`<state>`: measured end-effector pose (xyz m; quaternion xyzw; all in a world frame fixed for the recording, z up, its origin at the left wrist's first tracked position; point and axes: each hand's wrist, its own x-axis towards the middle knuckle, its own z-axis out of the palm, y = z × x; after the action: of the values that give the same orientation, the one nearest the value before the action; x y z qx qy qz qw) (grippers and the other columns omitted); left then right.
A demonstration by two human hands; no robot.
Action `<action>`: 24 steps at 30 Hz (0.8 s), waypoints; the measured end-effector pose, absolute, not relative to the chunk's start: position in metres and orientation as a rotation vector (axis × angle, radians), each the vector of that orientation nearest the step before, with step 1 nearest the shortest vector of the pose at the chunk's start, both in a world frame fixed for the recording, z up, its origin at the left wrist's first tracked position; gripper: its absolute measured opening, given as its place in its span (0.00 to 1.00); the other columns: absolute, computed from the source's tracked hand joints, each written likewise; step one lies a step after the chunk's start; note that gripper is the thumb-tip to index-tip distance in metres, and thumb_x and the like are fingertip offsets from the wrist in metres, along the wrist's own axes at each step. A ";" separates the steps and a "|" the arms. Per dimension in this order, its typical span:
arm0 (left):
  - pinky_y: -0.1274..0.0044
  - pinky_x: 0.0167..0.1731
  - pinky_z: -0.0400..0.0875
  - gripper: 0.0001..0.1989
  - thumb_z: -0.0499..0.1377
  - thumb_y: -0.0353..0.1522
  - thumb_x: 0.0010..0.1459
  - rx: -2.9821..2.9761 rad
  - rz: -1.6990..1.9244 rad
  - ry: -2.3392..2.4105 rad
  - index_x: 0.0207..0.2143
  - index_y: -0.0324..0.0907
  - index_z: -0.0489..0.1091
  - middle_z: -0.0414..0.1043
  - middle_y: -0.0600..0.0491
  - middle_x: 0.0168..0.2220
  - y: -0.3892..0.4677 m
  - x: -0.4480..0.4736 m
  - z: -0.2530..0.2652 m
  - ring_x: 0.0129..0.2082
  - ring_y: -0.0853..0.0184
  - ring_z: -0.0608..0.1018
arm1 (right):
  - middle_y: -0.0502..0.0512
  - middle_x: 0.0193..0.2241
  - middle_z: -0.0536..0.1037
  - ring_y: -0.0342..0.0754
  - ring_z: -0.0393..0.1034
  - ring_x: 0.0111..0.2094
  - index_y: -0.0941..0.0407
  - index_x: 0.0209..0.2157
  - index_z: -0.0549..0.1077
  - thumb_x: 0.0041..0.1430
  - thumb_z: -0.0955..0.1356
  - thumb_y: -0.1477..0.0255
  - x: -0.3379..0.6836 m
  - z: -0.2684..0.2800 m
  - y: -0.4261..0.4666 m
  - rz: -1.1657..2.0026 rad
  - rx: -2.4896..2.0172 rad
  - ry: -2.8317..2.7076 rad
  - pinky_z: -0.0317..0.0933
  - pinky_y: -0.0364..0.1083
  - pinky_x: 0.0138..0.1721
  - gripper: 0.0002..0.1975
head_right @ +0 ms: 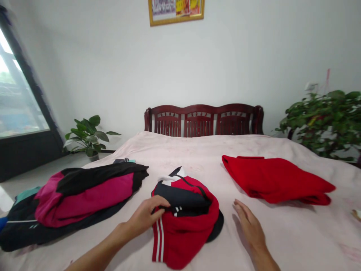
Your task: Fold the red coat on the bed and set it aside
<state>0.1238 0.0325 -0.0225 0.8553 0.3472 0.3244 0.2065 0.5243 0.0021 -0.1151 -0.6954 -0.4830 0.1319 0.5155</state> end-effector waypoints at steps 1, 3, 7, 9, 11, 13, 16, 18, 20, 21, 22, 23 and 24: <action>0.68 0.54 0.69 0.17 0.54 0.26 0.57 2.460 0.907 1.134 0.46 0.48 0.76 0.78 0.51 0.46 0.040 0.110 -0.029 0.49 0.63 0.77 | 0.61 0.55 0.75 0.58 0.70 0.55 0.53 0.57 0.70 0.60 0.60 0.52 0.520 -0.114 0.002 0.411 -1.572 -1.120 0.68 0.53 0.50 0.30; 0.58 0.60 0.61 0.20 0.55 0.25 0.55 2.633 0.794 1.522 0.48 0.48 0.75 0.76 0.48 0.51 0.055 0.080 -0.040 0.57 0.56 0.72 | 0.61 0.58 0.71 0.58 0.68 0.57 0.52 0.60 0.66 0.59 0.62 0.51 0.506 -0.109 0.002 0.616 -1.430 -1.050 0.69 0.52 0.49 0.31; 0.45 0.63 0.42 0.20 0.55 0.22 0.54 2.826 0.470 1.986 0.43 0.49 0.77 0.68 0.46 0.61 0.079 0.026 -0.052 0.66 0.47 0.59 | 0.61 0.61 0.68 0.58 0.63 0.61 0.52 0.59 0.66 0.55 0.68 0.50 0.473 -0.100 0.007 0.746 -1.355 -1.188 0.61 0.54 0.59 0.34; 0.47 0.64 0.39 0.22 0.53 0.21 0.54 2.936 0.377 1.921 0.44 0.50 0.77 0.63 0.49 0.64 0.087 0.007 -0.053 0.68 0.49 0.56 | 0.62 0.61 0.68 0.59 0.62 0.62 0.53 0.60 0.66 0.53 0.70 0.51 0.460 -0.098 0.008 0.705 -1.346 -1.321 0.54 0.56 0.63 0.37; 0.47 0.65 0.38 0.24 0.53 0.20 0.54 3.007 0.340 1.881 0.46 0.52 0.76 0.59 0.51 0.66 0.095 -0.003 -0.053 0.69 0.51 0.54 | 0.62 0.61 0.68 0.59 0.61 0.62 0.53 0.62 0.64 0.52 0.71 0.53 0.453 -0.099 0.008 0.685 -1.334 -1.396 0.52 0.57 0.65 0.38; 0.45 0.64 0.37 0.25 0.52 0.19 0.54 3.030 0.340 1.914 0.46 0.51 0.76 0.59 0.51 0.67 0.105 -0.009 -0.052 0.69 0.50 0.54 | 0.61 0.61 0.68 0.58 0.61 0.62 0.53 0.63 0.63 0.53 0.71 0.55 0.452 -0.100 0.008 0.707 -1.327 -1.412 0.52 0.57 0.65 0.38; 0.44 0.63 0.35 0.23 0.51 0.19 0.55 3.027 0.370 1.951 0.43 0.49 0.78 0.60 0.50 0.66 0.125 -0.012 -0.051 0.68 0.49 0.54 | 0.62 0.61 0.68 0.57 0.62 0.62 0.54 0.62 0.63 0.55 0.70 0.56 0.455 -0.100 0.006 0.753 -1.318 -1.401 0.52 0.58 0.65 0.36; 0.44 0.63 0.34 0.21 0.51 0.19 0.55 2.984 0.412 1.999 0.41 0.47 0.78 0.61 0.49 0.65 0.142 -0.012 -0.051 0.68 0.48 0.54 | 0.61 0.62 0.67 0.57 0.61 0.62 0.54 0.62 0.63 0.55 0.70 0.57 0.456 -0.099 0.005 0.764 -1.311 -1.392 0.50 0.58 0.65 0.36; 0.44 0.63 0.33 0.20 0.51 0.19 0.55 2.915 0.439 2.063 0.39 0.45 0.79 0.62 0.48 0.65 0.158 -0.011 -0.052 0.68 0.48 0.54 | 0.61 0.62 0.66 0.57 0.60 0.63 0.53 0.62 0.64 0.55 0.71 0.57 0.454 -0.096 0.004 0.779 -1.306 -1.374 0.49 0.58 0.66 0.35; 0.44 0.63 0.34 0.20 0.51 0.19 0.55 2.876 0.439 2.094 0.38 0.45 0.79 0.63 0.47 0.64 0.165 -0.010 -0.052 0.68 0.48 0.54 | 0.60 0.62 0.67 0.57 0.60 0.63 0.53 0.62 0.65 0.55 0.71 0.56 0.453 -0.095 0.003 0.791 -1.305 -1.361 0.49 0.58 0.66 0.35; 0.44 0.63 0.34 0.20 0.51 0.19 0.54 2.838 0.436 2.118 0.37 0.44 0.79 0.63 0.47 0.64 0.170 -0.007 -0.052 0.68 0.49 0.54 | 0.60 0.62 0.67 0.57 0.60 0.63 0.53 0.61 0.66 0.55 0.71 0.56 0.452 -0.093 0.003 0.807 -1.303 -1.345 0.50 0.58 0.65 0.34; 0.44 0.63 0.34 0.19 0.51 0.19 0.54 2.799 0.444 2.136 0.36 0.43 0.79 0.63 0.46 0.64 0.173 -0.003 -0.052 0.69 0.48 0.53 | 0.60 0.62 0.67 0.57 0.59 0.63 0.52 0.60 0.67 0.56 0.70 0.55 0.450 -0.092 0.002 0.829 -1.293 -1.321 0.50 0.58 0.65 0.33; 0.44 0.62 0.34 0.18 0.51 0.20 0.54 2.751 0.478 2.145 0.36 0.43 0.78 0.63 0.45 0.64 0.175 0.003 -0.052 0.69 0.48 0.52 | 0.59 0.62 0.67 0.57 0.60 0.63 0.52 0.60 0.67 0.57 0.69 0.55 0.449 -0.091 0.002 0.857 -1.271 -1.284 0.50 0.57 0.65 0.32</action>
<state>0.0030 0.1754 -0.0521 0.7672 0.5983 0.1334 -0.1886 0.4487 0.0017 -0.0907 -0.5348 -0.5404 0.3606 0.5404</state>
